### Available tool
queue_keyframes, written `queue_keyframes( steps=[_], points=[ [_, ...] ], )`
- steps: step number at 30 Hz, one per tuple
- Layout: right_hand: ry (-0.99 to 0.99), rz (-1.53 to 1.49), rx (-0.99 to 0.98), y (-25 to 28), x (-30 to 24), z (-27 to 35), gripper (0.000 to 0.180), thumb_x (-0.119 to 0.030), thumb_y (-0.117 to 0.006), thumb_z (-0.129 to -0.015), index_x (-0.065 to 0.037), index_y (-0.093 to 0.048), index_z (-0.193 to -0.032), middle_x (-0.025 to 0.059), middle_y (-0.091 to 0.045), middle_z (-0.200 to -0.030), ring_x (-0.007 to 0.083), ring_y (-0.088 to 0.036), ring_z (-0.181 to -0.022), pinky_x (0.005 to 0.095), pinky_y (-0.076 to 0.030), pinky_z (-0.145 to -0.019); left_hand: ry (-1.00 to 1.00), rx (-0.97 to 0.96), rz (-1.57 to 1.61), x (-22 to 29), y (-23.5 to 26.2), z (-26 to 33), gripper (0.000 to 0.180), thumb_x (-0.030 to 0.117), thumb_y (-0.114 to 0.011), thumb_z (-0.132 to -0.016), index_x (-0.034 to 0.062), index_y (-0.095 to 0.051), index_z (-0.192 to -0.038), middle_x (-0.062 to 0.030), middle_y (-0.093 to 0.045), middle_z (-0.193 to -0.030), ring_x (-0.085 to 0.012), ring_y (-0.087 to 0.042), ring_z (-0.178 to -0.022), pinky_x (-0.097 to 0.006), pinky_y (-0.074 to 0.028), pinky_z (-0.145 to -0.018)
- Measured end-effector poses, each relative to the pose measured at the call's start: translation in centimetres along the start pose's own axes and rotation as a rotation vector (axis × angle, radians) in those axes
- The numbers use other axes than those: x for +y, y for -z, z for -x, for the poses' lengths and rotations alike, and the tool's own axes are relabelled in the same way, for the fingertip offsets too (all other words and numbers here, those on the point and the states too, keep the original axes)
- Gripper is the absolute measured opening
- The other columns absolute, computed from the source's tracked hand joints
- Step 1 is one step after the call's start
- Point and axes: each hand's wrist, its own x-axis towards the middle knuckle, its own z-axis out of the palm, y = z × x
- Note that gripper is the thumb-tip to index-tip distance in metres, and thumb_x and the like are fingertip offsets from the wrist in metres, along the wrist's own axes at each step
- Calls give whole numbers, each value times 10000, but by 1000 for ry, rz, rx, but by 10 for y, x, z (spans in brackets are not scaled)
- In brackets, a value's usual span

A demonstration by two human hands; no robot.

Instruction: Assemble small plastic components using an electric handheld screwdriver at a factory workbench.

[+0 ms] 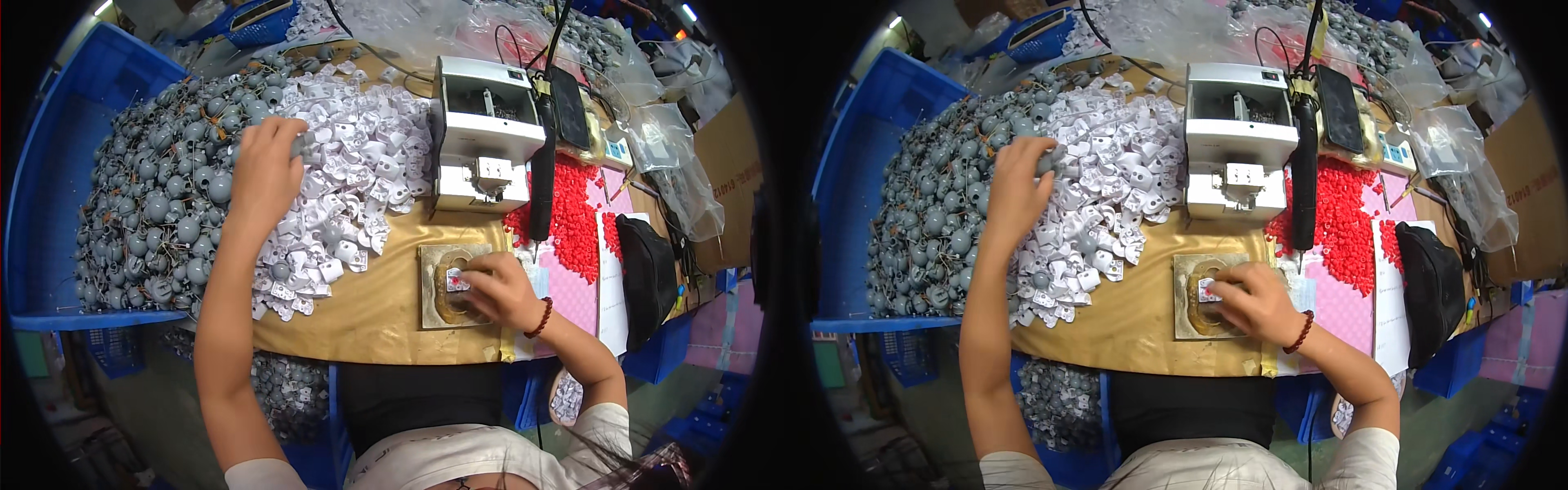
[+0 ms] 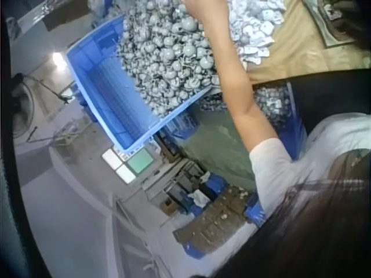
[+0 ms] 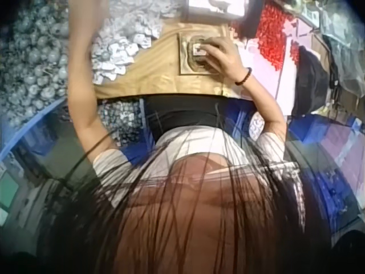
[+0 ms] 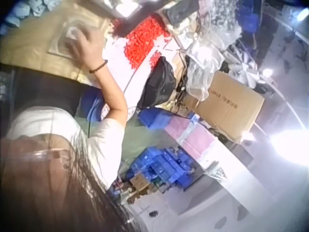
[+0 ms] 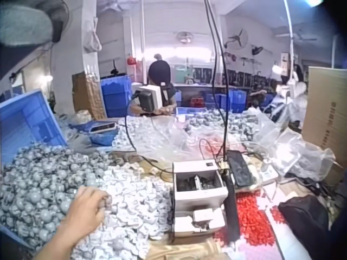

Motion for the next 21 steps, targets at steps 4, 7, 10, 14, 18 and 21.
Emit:
queue_keyframes(
  steps=[4,7,10,14,18,21],
  points=[
    [-113,-149,100,23,-7,-23,359,-24,-782,-797,-39,-663,-1135,133,-646,-1065,308,-624,-933,395,-513,-791,-124,196,94,36,40,13,372,-7,-674,-802,79,-671,-1164,-102,-620,-1133,-335,-542,-1085,-447,-447,-963],
    [-21,-166,122,22,-16,-47,338,-28,-786,-800,-38,-670,-1118,129,-643,-1056,306,-626,-938,391,-513,-784,94,303,74,13,34,18,370,-6,-672,-809,78,-676,-1170,-116,-630,-1115,-336,-539,-1083,-427,-445,-970],
    [13,-191,101,15,-23,-55,306,-16,-787,-799,-41,-683,-1086,119,-641,-1040,300,-626,-931,389,-513,-786,200,196,-32,-41,25,24,353,13,-679,-839,59,-655,-1188,-127,-645,-1107,-355,-587,-1055,-447,-466,-938],
    [-12,-192,86,17,-23,-56,322,12,-784,-787,-39,-689,-1090,122,-644,-1054,301,-629,-951,395,-513,-806,269,237,367,-5,45,17,346,18,-714,-859,24,-627,-1194,-126,-651,-1133,-247,-662,-994,-379,-552,-841],
    [74,-133,210,31,-26,-72,427,9,-798,-765,-23,-665,-1169,161,-640,-1143,323,-630,-1050,406,-515,-896,-139,413,734,65,71,15,395,-51,-760,-799,38,-644,-1166,-114,-651,-1142,-156,-651,-1012,-283,-559,-813],
    [215,-82,445,47,-35,-96,561,-23,-821,-752,-10,-609,-1271,200,-618,-1225,342,-614,-1155,418,-498,-984,-264,219,818,92,83,20,399,-91,-753,-766,40,-665,-1133,-136,-620,-1246,-192,-662,-1003,-294,-550,-826]
  ],
)
